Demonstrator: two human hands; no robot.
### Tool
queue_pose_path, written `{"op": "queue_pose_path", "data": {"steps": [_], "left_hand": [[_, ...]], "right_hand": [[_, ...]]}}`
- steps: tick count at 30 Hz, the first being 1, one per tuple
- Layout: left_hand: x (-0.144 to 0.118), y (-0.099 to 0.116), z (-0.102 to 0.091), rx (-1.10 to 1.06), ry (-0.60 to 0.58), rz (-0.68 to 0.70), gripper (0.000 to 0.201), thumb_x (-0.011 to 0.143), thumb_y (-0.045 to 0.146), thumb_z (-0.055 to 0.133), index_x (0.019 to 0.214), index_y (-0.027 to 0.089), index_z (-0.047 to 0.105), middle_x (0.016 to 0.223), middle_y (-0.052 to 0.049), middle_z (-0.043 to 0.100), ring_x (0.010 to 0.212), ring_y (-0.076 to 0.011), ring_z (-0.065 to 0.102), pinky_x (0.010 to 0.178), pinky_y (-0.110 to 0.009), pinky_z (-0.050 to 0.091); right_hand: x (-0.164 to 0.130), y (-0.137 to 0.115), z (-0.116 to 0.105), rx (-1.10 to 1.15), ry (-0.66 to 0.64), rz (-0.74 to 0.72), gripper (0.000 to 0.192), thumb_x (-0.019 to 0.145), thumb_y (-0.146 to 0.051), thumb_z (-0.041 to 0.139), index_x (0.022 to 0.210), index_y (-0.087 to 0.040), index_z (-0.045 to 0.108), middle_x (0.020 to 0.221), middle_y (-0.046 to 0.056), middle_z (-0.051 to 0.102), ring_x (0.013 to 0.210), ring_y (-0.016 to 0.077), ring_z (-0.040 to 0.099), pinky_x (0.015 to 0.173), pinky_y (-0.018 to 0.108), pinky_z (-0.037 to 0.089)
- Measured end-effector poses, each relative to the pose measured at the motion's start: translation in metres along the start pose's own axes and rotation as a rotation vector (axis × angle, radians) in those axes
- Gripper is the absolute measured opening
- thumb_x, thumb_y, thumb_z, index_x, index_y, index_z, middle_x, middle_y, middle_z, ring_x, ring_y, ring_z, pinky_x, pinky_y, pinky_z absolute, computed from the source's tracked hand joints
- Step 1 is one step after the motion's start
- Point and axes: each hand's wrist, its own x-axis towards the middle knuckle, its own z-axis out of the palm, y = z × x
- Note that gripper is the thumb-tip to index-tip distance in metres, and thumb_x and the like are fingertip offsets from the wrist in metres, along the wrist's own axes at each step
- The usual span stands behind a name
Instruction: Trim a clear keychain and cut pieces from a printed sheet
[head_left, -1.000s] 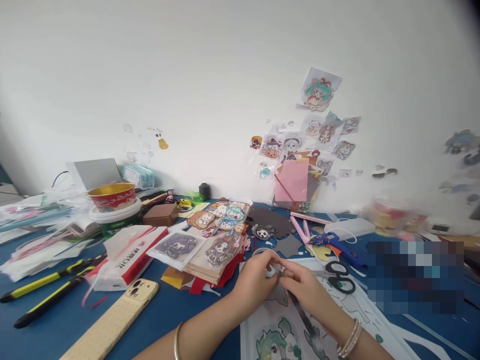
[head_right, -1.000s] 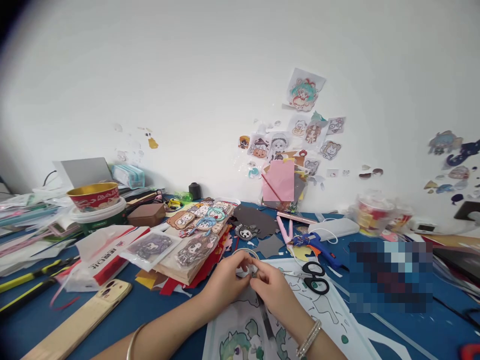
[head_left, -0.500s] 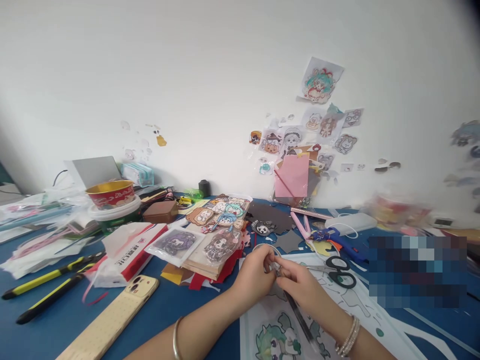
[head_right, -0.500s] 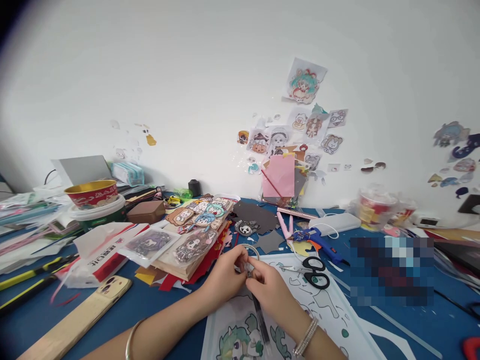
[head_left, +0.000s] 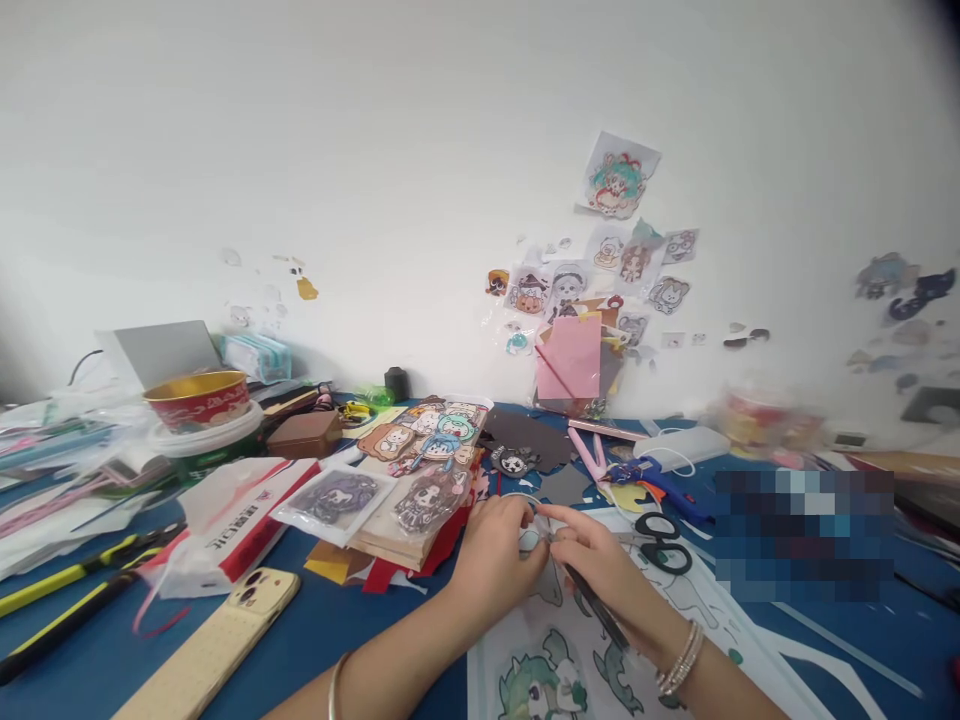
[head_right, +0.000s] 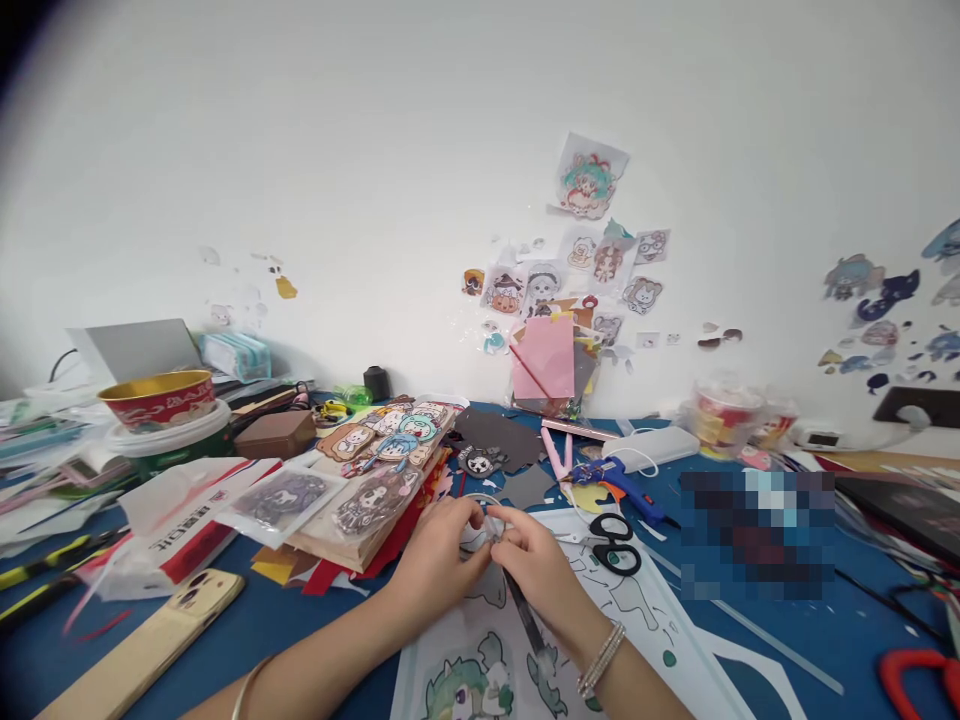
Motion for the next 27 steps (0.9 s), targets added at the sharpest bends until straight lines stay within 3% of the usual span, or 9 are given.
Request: {"op": "queue_pose_path", "data": {"steps": [7, 13, 19, 27], "left_hand": [[0.002, -0.004, 0.006, -0.099, -0.028, 0.023, 0.003, 0.071, 0.018, 0.048, 0.069, 0.019, 0.049, 0.075, -0.003, 0.057, 0.078, -0.0197, 0.051, 0.070, -0.032, 0.035], [0.004, -0.003, 0.004, -0.218, -0.026, 0.010, 0.003, 0.069, 0.016, 0.051, 0.069, 0.019, 0.049, 0.076, -0.003, 0.057, 0.077, -0.0187, 0.052, 0.069, -0.030, 0.037], [0.002, 0.000, 0.000, -0.082, -0.021, 0.071, 0.006, 0.071, 0.021, 0.052, 0.068, 0.019, 0.048, 0.073, -0.004, 0.055, 0.076, -0.0203, 0.050, 0.069, -0.033, 0.038], [-0.004, 0.006, -0.010, -0.138, -0.099, 0.196, 0.025, 0.072, 0.031, 0.058, 0.094, 0.020, 0.051, 0.094, -0.007, 0.057, 0.088, -0.0232, 0.050, 0.077, -0.036, 0.039]], "right_hand": [[0.004, 0.000, -0.003, -0.006, -0.031, -0.005, 0.053, 0.062, -0.016, 0.045, 0.115, -0.010, 0.051, 0.048, -0.009, 0.032, 0.043, 0.0092, 0.037, 0.043, 0.022, 0.029], [0.008, 0.003, -0.010, 0.025, -0.103, -0.005, 0.059, 0.060, -0.015, 0.048, 0.119, -0.012, 0.051, 0.047, -0.011, 0.023, 0.041, 0.0067, 0.026, 0.042, 0.021, 0.028], [0.007, 0.000, -0.018, 0.121, -0.223, 0.016, 0.056, 0.062, -0.017, 0.048, 0.118, -0.013, 0.053, 0.047, -0.009, 0.036, 0.042, 0.0085, 0.035, 0.045, 0.023, 0.037], [0.011, 0.003, -0.040, 0.341, -0.279, 0.025, 0.047, 0.071, -0.021, 0.053, 0.117, -0.008, 0.055, 0.039, -0.009, 0.035, 0.038, 0.0060, 0.024, 0.046, 0.022, 0.036]]}}
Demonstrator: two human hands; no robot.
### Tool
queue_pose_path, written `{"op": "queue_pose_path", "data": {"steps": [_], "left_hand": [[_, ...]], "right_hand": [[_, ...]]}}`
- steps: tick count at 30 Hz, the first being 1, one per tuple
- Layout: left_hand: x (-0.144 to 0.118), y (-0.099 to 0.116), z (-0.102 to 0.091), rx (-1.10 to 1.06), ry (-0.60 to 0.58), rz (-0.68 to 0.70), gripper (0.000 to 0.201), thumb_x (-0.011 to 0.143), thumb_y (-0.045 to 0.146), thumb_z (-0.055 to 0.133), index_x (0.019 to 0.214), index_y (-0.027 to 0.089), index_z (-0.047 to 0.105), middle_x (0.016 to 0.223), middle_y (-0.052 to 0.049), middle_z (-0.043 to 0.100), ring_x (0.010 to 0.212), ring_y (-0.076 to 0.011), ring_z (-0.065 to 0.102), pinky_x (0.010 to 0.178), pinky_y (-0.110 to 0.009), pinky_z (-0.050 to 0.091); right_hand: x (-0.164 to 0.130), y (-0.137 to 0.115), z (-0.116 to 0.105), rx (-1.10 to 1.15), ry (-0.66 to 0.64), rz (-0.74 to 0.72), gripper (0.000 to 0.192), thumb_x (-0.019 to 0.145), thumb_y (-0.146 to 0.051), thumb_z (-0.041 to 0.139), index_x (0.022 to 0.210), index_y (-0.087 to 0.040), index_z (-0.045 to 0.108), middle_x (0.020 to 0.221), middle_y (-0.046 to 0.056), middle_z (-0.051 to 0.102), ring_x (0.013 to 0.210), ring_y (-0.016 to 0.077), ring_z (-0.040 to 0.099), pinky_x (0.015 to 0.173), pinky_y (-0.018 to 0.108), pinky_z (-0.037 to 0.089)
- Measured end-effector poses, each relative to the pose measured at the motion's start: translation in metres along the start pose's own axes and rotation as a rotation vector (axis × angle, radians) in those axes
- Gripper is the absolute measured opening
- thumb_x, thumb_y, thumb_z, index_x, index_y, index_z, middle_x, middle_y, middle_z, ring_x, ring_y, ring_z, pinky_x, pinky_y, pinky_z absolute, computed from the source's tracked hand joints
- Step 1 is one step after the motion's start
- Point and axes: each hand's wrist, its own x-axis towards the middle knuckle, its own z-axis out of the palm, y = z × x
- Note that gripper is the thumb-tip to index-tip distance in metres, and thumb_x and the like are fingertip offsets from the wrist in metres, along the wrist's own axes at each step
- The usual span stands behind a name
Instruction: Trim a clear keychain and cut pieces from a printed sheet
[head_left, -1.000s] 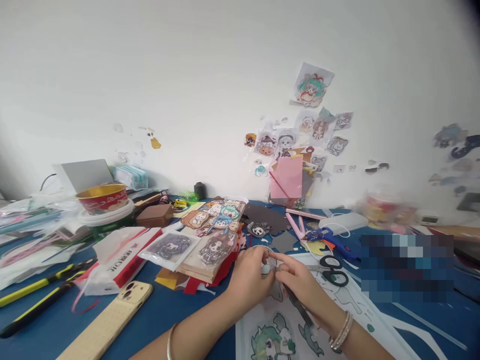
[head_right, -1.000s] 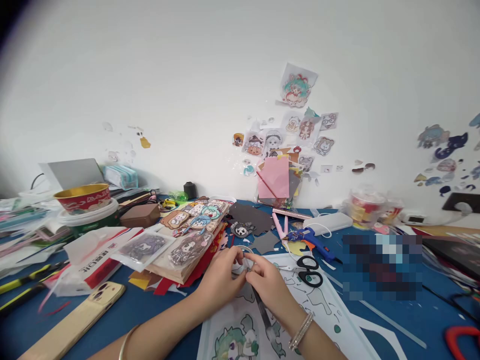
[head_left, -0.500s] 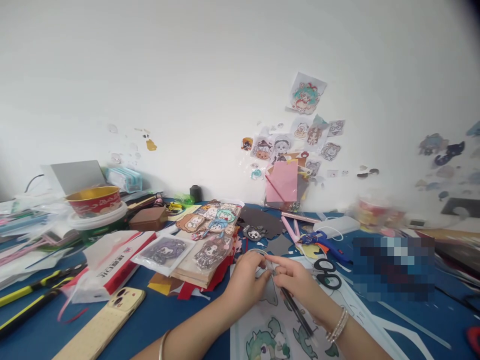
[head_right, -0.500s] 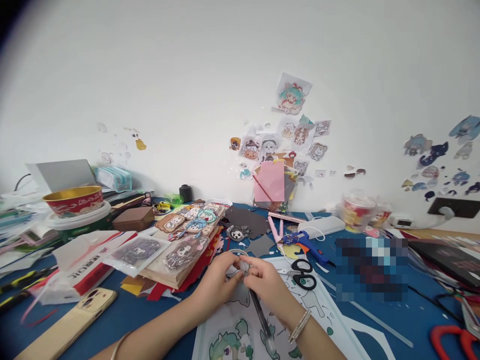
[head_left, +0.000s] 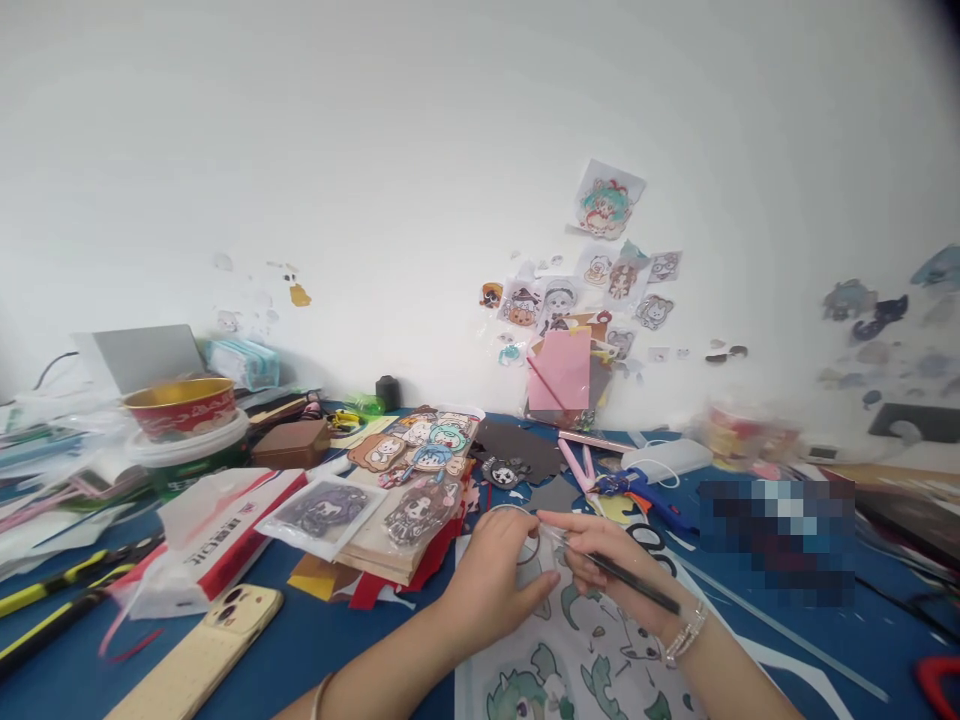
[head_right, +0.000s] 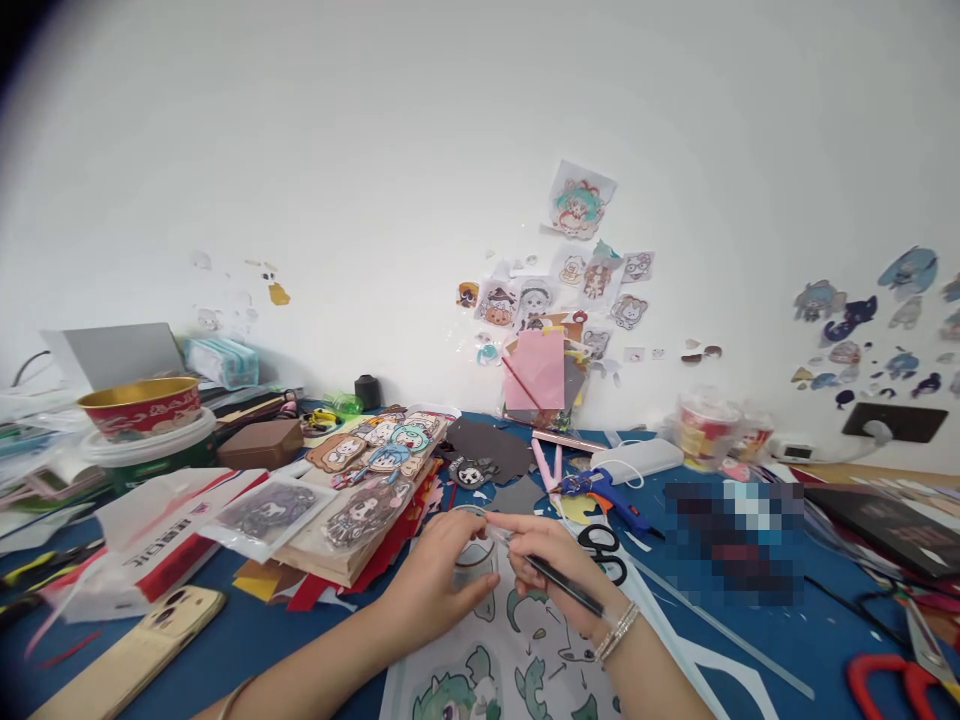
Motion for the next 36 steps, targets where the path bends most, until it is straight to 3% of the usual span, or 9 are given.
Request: {"op": "queue_pose_path", "data": {"steps": [6, 11, 15, 20, 23, 30, 33, 36], "left_hand": [[0.002, -0.006, 0.005, 0.026, 0.024, -0.028, 0.022, 0.070, 0.031, 0.063, 0.084, 0.019, 0.051, 0.087, -0.005, 0.058, 0.084, -0.0230, 0.051, 0.075, -0.036, 0.039], [0.006, -0.011, 0.004, -0.059, 0.024, -0.007, 0.037, 0.061, 0.039, 0.071, 0.087, 0.019, 0.055, 0.084, -0.004, 0.060, 0.081, -0.0218, 0.053, 0.074, -0.035, 0.039], [0.007, -0.012, 0.004, -0.088, 0.040, 0.006, 0.027, 0.067, 0.032, 0.068, 0.088, 0.019, 0.057, 0.081, -0.003, 0.060, 0.080, -0.0196, 0.054, 0.074, -0.033, 0.039], [0.005, -0.009, 0.005, -0.099, 0.091, -0.056, 0.030, 0.065, 0.030, 0.069, 0.088, 0.019, 0.053, 0.081, -0.002, 0.059, 0.078, -0.0189, 0.053, 0.071, -0.031, 0.040], [0.003, -0.007, 0.005, -0.090, 0.055, 0.085, 0.007, 0.077, 0.025, 0.056, 0.076, 0.019, 0.054, 0.073, -0.001, 0.058, 0.074, -0.0162, 0.053, 0.071, -0.029, 0.039], [0.000, -0.002, 0.001, -0.037, -0.012, 0.251, 0.011, 0.083, 0.021, 0.048, 0.090, 0.023, 0.056, 0.080, -0.001, 0.063, 0.077, -0.0147, 0.055, 0.073, -0.027, 0.038], [0.002, -0.004, 0.002, 0.085, -0.003, 0.354, 0.013, 0.084, 0.022, 0.046, 0.091, 0.022, 0.057, 0.084, -0.002, 0.065, 0.081, -0.0162, 0.055, 0.073, -0.030, 0.037], [0.003, -0.006, 0.005, 0.232, 0.002, 0.358, 0.012, 0.083, 0.024, 0.048, 0.089, 0.020, 0.057, 0.081, -0.003, 0.064, 0.077, -0.0174, 0.055, 0.068, -0.031, 0.037]], "right_hand": [[-0.001, 0.001, 0.000, 0.036, -0.031, 0.063, 0.045, 0.073, -0.027, 0.056, 0.115, -0.011, 0.054, 0.044, -0.008, 0.039, 0.037, 0.0052, 0.026, 0.046, 0.022, 0.035], [0.000, 0.001, 0.003, -0.024, -0.020, 0.058, 0.047, 0.072, -0.027, 0.055, 0.116, -0.011, 0.050, 0.041, -0.009, 0.041, 0.037, 0.0056, 0.027, 0.044, 0.020, 0.034], [0.000, -0.001, 0.000, -0.022, 0.009, 0.031, 0.048, 0.072, -0.026, 0.055, 0.117, -0.011, 0.051, 0.041, -0.009, 0.040, 0.036, 0.0053, 0.025, 0.044, 0.021, 0.034], [0.000, -0.001, 0.002, -0.049, 0.000, 0.045, 0.047, 0.071, -0.029, 0.056, 0.114, -0.010, 0.055, 0.040, -0.009, 0.040, 0.036, 0.0060, 0.028, 0.045, 0.022, 0.036], [0.002, 0.002, 0.002, -0.029, 0.046, 0.020, 0.043, 0.071, -0.029, 0.055, 0.110, -0.011, 0.058, 0.039, -0.008, 0.039, 0.036, 0.0063, 0.027, 0.045, 0.022, 0.035], [0.005, 0.007, -0.001, -0.060, 0.037, 0.052, 0.042, 0.069, -0.024, 0.054, 0.109, -0.012, 0.060, 0.037, -0.008, 0.040, 0.036, 0.0072, 0.028, 0.045, 0.023, 0.037], [0.005, 0.009, 0.000, -0.086, 0.030, 0.032, 0.041, 0.069, -0.025, 0.054, 0.107, -0.012, 0.061, 0.036, -0.008, 0.039, 0.036, 0.0069, 0.027, 0.045, 0.023, 0.036], [0.004, 0.009, 0.001, -0.071, 0.025, 0.011, 0.041, 0.071, -0.026, 0.053, 0.109, -0.011, 0.060, 0.036, -0.008, 0.037, 0.036, 0.0070, 0.026, 0.045, 0.023, 0.036]]}}
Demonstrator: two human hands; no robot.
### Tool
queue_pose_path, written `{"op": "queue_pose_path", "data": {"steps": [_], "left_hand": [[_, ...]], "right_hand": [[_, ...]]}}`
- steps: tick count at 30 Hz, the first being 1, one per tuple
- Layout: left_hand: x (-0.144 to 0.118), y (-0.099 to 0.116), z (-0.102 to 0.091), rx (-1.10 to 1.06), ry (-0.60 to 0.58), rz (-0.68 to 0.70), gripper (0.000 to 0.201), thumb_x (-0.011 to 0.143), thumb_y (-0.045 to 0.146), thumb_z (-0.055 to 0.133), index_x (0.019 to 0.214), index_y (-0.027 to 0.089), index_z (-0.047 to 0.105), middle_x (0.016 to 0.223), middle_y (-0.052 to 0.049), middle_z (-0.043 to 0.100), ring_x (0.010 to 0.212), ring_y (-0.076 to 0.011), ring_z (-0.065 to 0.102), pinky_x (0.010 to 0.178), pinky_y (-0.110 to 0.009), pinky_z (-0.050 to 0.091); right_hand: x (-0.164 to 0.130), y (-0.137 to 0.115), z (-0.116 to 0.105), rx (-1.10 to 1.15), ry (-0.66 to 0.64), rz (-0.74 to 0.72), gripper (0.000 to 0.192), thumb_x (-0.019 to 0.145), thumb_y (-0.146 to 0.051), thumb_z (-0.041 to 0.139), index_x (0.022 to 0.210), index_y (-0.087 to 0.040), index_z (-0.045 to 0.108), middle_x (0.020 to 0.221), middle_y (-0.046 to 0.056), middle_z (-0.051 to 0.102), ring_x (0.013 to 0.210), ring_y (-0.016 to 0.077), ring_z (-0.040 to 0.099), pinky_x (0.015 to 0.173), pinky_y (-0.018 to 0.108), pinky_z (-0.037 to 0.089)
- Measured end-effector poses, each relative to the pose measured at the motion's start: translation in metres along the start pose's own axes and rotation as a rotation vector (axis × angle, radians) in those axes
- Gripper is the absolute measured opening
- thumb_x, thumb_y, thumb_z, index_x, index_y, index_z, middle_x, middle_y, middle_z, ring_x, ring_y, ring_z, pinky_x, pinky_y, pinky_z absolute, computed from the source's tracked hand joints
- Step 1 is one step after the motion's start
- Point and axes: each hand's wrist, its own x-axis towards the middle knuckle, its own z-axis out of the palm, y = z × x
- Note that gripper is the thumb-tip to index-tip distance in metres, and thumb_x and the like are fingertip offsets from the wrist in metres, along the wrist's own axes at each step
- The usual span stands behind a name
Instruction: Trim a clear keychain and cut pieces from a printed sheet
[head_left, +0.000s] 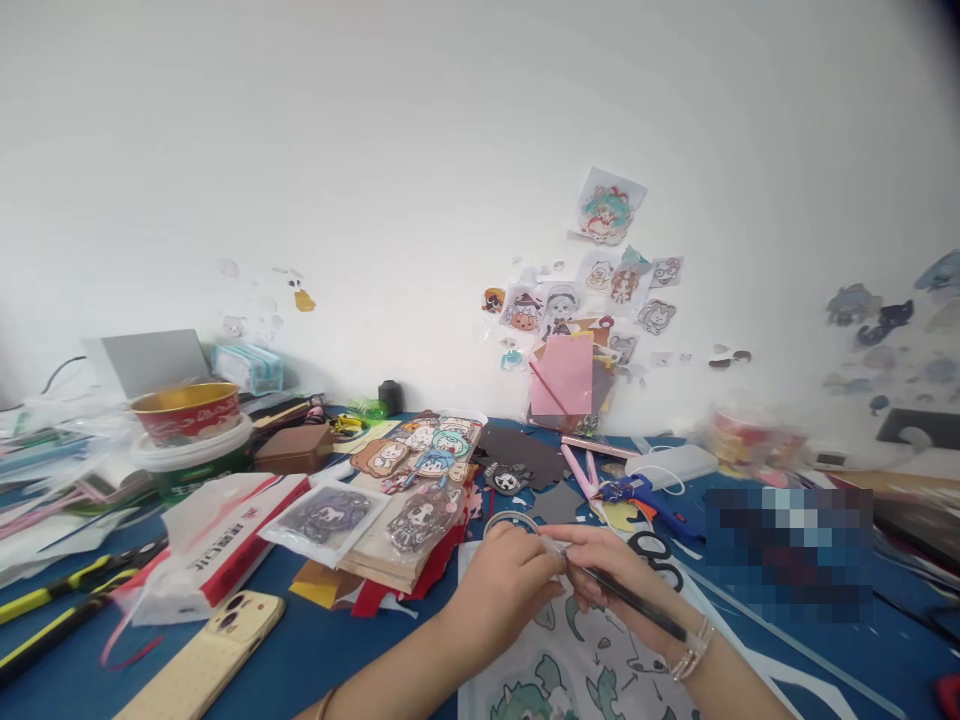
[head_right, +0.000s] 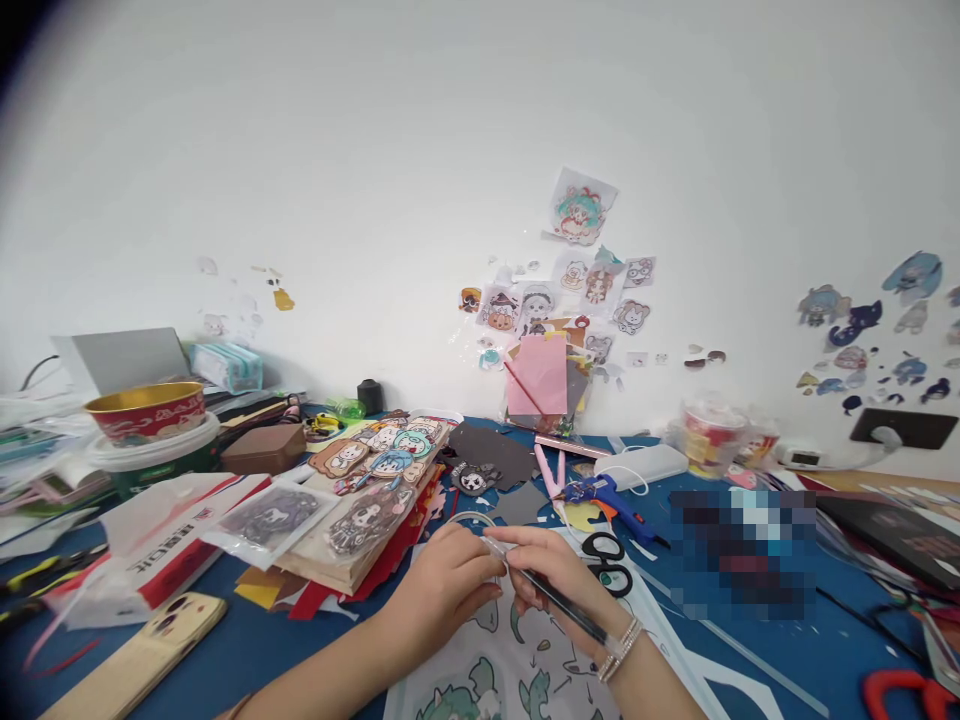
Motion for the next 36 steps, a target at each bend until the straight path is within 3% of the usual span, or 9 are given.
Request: {"op": "queue_pose_path", "data": {"steps": [6, 20, 25, 32, 36], "left_hand": [[0.001, 0.002, 0.006, 0.112, 0.032, -0.095, 0.004, 0.079, 0.021, 0.055, 0.077, 0.017, 0.056, 0.075, -0.004, 0.061, 0.071, -0.0180, 0.054, 0.065, -0.031, 0.039], [0.002, 0.007, 0.001, -0.162, -0.064, -0.318, 0.005, 0.078, 0.015, 0.053, 0.075, 0.018, 0.056, 0.078, -0.001, 0.064, 0.075, -0.0166, 0.056, 0.067, -0.027, 0.039], [0.001, 0.012, -0.006, -0.253, -0.061, -0.328, 0.015, 0.078, 0.015, 0.051, 0.091, 0.021, 0.054, 0.084, -0.001, 0.061, 0.080, -0.0165, 0.054, 0.072, -0.029, 0.040], [-0.002, 0.009, -0.002, -0.360, -0.106, -0.555, 0.048, 0.075, 0.030, 0.054, 0.120, 0.019, 0.041, 0.104, -0.010, 0.058, 0.093, -0.0235, 0.052, 0.077, -0.036, 0.043], [-0.002, 0.008, 0.003, -0.350, -0.142, -0.482, 0.052, 0.082, 0.023, 0.042, 0.132, 0.016, 0.030, 0.121, -0.014, 0.051, 0.106, -0.0243, 0.047, 0.088, -0.040, 0.039]], "right_hand": [[-0.002, -0.004, 0.008, -0.021, -0.013, 0.019, 0.042, 0.072, -0.026, 0.051, 0.111, -0.012, 0.060, 0.039, -0.007, 0.038, 0.038, 0.0071, 0.026, 0.045, 0.022, 0.035], [-0.001, -0.003, 0.010, -0.036, -0.005, 0.036, 0.039, 0.070, -0.024, 0.051, 0.105, -0.012, 0.062, 0.039, -0.008, 0.038, 0.037, 0.0068, 0.025, 0.046, 0.024, 0.038], [-0.004, -0.007, 0.007, -0.029, 0.079, -0.023, 0.044, 0.071, -0.024, 0.052, 0.112, -0.011, 0.059, 0.037, -0.007, 0.039, 0.038, 0.0077, 0.027, 0.046, 0.023, 0.037], [-0.003, -0.004, 0.008, -0.046, 0.048, 0.003, 0.047, 0.069, -0.025, 0.053, 0.114, -0.010, 0.058, 0.037, -0.008, 0.038, 0.037, 0.0074, 0.027, 0.046, 0.024, 0.037], [-0.002, -0.004, 0.017, -0.038, 0.085, -0.007, 0.045, 0.068, -0.024, 0.052, 0.111, -0.010, 0.059, 0.035, -0.009, 0.035, 0.037, 0.0072, 0.025, 0.046, 0.023, 0.036]]}}
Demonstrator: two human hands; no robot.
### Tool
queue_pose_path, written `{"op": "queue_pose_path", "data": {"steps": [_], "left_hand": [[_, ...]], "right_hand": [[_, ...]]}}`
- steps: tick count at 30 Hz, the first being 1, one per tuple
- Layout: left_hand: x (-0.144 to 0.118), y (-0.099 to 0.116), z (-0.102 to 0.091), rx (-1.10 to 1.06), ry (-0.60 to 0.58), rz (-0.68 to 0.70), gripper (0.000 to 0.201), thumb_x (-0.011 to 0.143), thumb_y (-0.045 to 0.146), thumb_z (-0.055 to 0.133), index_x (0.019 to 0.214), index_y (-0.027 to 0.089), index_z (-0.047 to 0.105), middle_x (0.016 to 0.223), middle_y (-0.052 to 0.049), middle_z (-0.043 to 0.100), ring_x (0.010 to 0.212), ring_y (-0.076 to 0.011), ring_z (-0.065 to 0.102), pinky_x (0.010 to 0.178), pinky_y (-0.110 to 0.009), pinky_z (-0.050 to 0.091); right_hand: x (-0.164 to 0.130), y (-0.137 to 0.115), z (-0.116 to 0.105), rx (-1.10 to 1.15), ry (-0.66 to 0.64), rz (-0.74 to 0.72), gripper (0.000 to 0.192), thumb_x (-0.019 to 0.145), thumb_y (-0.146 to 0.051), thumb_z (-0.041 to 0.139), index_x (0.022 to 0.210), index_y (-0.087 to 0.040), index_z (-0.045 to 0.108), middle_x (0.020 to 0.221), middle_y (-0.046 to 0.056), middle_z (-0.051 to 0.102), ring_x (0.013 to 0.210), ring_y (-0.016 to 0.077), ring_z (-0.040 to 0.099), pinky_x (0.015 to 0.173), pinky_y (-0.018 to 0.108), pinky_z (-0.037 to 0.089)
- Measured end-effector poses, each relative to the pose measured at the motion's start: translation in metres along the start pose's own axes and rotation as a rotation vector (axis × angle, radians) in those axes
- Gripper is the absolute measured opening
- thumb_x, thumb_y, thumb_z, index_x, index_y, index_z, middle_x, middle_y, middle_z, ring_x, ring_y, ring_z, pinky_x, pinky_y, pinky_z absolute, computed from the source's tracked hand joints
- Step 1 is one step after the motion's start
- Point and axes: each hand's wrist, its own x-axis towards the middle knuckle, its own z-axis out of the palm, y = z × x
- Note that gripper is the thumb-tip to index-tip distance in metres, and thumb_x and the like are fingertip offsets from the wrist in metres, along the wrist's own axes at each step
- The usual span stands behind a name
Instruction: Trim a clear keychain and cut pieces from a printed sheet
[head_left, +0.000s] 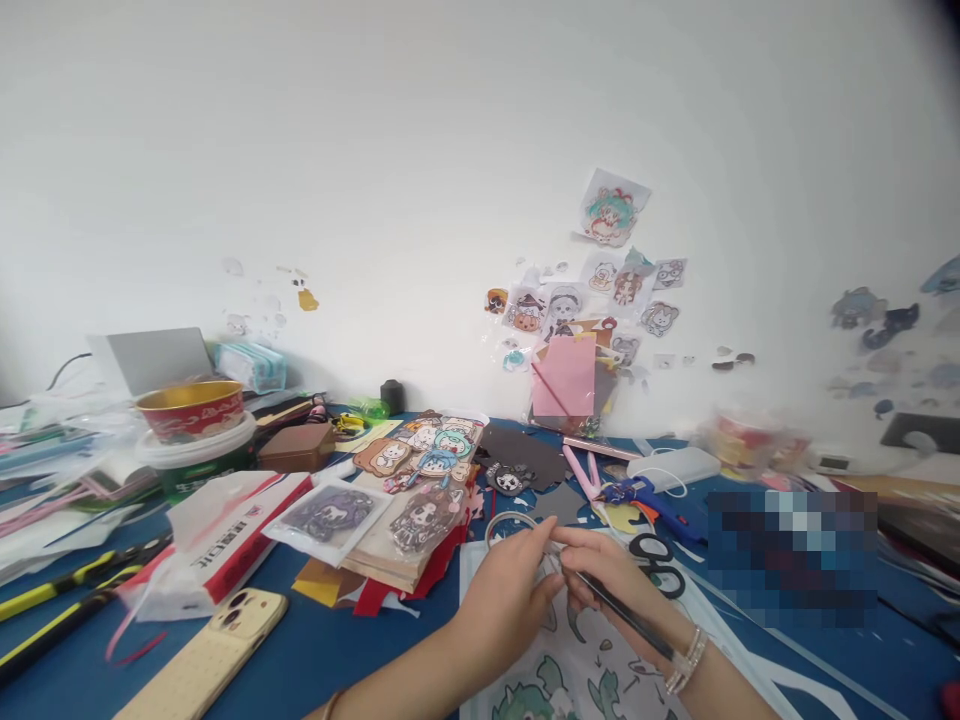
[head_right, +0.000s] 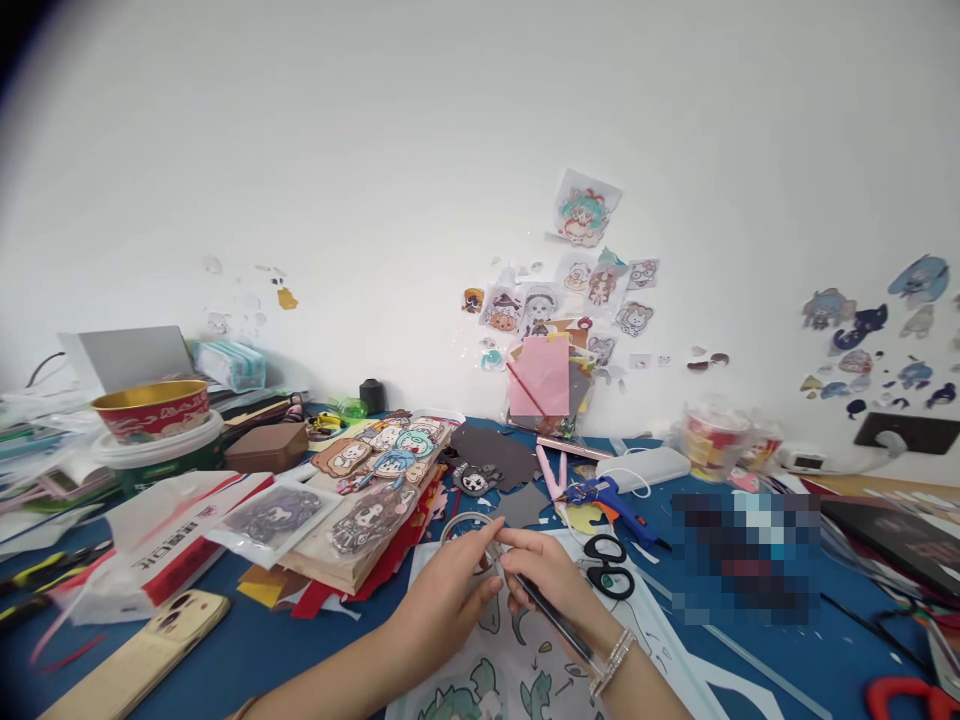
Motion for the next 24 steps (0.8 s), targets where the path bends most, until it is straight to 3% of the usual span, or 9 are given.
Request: {"op": "queue_pose_path", "data": {"steps": [4, 8, 13, 16, 19, 21, 24], "left_hand": [[-0.001, 0.002, 0.002, -0.025, 0.071, 0.011, 0.048, 0.083, 0.020, 0.037, 0.130, 0.015, 0.035, 0.121, -0.014, 0.051, 0.109, -0.0243, 0.046, 0.092, -0.040, 0.038], [-0.001, 0.005, -0.001, -0.091, 0.147, 0.058, 0.040, 0.084, 0.021, 0.038, 0.124, 0.021, 0.045, 0.108, -0.011, 0.057, 0.099, -0.0211, 0.052, 0.085, -0.034, 0.043], [-0.002, 0.005, -0.008, -0.083, 0.254, 0.080, 0.026, 0.083, 0.032, 0.045, 0.102, 0.024, 0.061, 0.086, -0.005, 0.064, 0.082, -0.0191, 0.056, 0.075, -0.030, 0.042], [0.000, 0.002, -0.010, -0.144, 0.264, -0.020, 0.027, 0.085, 0.037, 0.040, 0.093, 0.023, 0.062, 0.081, -0.002, 0.064, 0.074, -0.0165, 0.056, 0.066, -0.026, 0.041], [0.003, -0.004, -0.010, -0.127, 0.196, -0.100, 0.033, 0.088, 0.037, 0.030, 0.083, 0.022, 0.059, 0.069, -0.001, 0.061, 0.063, -0.0148, 0.054, 0.057, -0.024, 0.039], [0.005, -0.006, -0.009, 0.001, 0.167, -0.085, 0.032, 0.088, 0.033, 0.030, 0.078, 0.021, 0.058, 0.068, -0.002, 0.059, 0.065, -0.0159, 0.053, 0.059, -0.025, 0.038], [0.005, 0.000, -0.008, 0.149, 0.153, 0.038, 0.019, 0.083, 0.027, 0.042, 0.080, 0.018, 0.057, 0.087, -0.007, 0.059, 0.083, -0.0205, 0.052, 0.071, -0.030, 0.039]], "right_hand": [[-0.004, -0.003, 0.013, 0.044, 0.013, -0.054, 0.037, 0.069, -0.026, 0.053, 0.103, -0.014, 0.062, 0.039, -0.009, 0.034, 0.038, 0.0068, 0.024, 0.047, 0.023, 0.036], [-0.008, -0.006, 0.020, 0.061, -0.012, -0.068, 0.028, 0.074, -0.033, 0.052, 0.093, -0.015, 0.063, 0.040, -0.008, 0.036, 0.038, 0.0072, 0.026, 0.047, 0.023, 0.037], [-0.008, -0.005, 0.015, 0.069, 0.040, -0.066, 0.041, 0.077, -0.045, 0.050, 0.103, -0.014, 0.058, 0.040, -0.005, 0.047, 0.034, 0.0090, 0.036, 0.043, 0.025, 0.038], [-0.007, -0.006, 0.009, 0.096, 0.013, -0.044, 0.045, 0.075, -0.042, 0.055, 0.112, -0.015, 0.053, 0.057, 0.001, 0.060, 0.038, 0.0094, 0.045, 0.046, 0.025, 0.040], [-0.006, -0.007, 0.007, 0.096, -0.036, -0.097, 0.041, 0.071, -0.039, 0.061, 0.106, -0.018, 0.056, 0.079, 0.004, 0.064, 0.049, 0.0102, 0.050, 0.054, 0.027, 0.042], [-0.006, -0.006, 0.007, 0.009, -0.001, -0.129, 0.034, 0.070, -0.040, 0.062, 0.095, -0.017, 0.058, 0.072, 0.003, 0.063, 0.049, 0.0106, 0.049, 0.052, 0.025, 0.040], [-0.003, 0.000, 0.008, -0.157, 0.091, -0.149, 0.032, 0.078, -0.048, 0.049, 0.073, -0.017, 0.055, 0.049, -0.002, 0.053, 0.044, 0.0105, 0.045, 0.047, 0.023, 0.036]]}}
